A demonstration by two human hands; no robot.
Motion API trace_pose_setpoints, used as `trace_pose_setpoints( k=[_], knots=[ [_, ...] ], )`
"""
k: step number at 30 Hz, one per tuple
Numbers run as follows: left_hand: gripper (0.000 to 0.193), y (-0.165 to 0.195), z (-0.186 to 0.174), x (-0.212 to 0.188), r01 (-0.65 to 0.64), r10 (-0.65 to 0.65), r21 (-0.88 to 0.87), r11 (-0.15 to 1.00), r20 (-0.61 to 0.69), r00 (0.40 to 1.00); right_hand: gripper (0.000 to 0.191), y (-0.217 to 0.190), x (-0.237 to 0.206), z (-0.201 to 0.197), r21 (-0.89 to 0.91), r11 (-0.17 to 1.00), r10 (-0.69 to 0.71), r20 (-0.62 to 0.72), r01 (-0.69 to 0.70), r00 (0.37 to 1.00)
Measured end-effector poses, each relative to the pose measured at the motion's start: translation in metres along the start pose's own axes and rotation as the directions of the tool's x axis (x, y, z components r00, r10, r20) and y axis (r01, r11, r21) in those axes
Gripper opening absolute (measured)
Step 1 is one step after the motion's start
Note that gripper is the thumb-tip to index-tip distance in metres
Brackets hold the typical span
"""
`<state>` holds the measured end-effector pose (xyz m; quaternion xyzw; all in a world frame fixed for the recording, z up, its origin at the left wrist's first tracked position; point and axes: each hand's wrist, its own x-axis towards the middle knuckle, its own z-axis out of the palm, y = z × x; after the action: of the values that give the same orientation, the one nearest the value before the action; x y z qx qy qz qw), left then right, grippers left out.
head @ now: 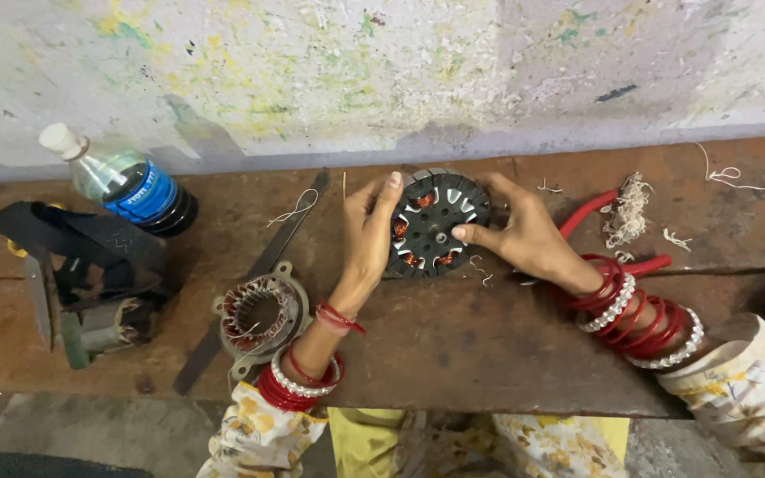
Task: The person uses pliers to pull and cut copper windings from a motor stator. They repeatedly rotate the stator, grip individual wire loops with pliers, and remove them, leaving the stator progressively stripped of windings.
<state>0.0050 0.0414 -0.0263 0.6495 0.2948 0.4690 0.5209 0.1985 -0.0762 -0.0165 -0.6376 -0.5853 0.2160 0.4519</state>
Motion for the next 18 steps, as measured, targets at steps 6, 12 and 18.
trace_pose_setpoints(
  k=[6, 12, 18],
  knots=[
    [0.028, -0.018, -0.001, 0.002, 0.344, -0.377, -0.335, 0.877, -0.035, 0.926, 0.070, -0.005, -0.002, -0.002, 0.036, 0.999, -0.035, -0.022, 0.036, 0.999],
    [0.030, -0.054, -0.008, 0.013, 0.655, -0.586, -0.582, 0.482, 0.342, 0.735, 0.060, -0.003, -0.004, -0.005, 0.045, 0.991, -0.126, 0.000, 0.126, 0.992],
    [0.022, -0.086, -0.016, 0.016, 0.710, -0.499, -0.621, 0.331, 0.524, 0.690, 0.046, 0.001, -0.003, -0.009, 0.122, 0.991, -0.049, 0.008, 0.048, 0.999]
  ],
)
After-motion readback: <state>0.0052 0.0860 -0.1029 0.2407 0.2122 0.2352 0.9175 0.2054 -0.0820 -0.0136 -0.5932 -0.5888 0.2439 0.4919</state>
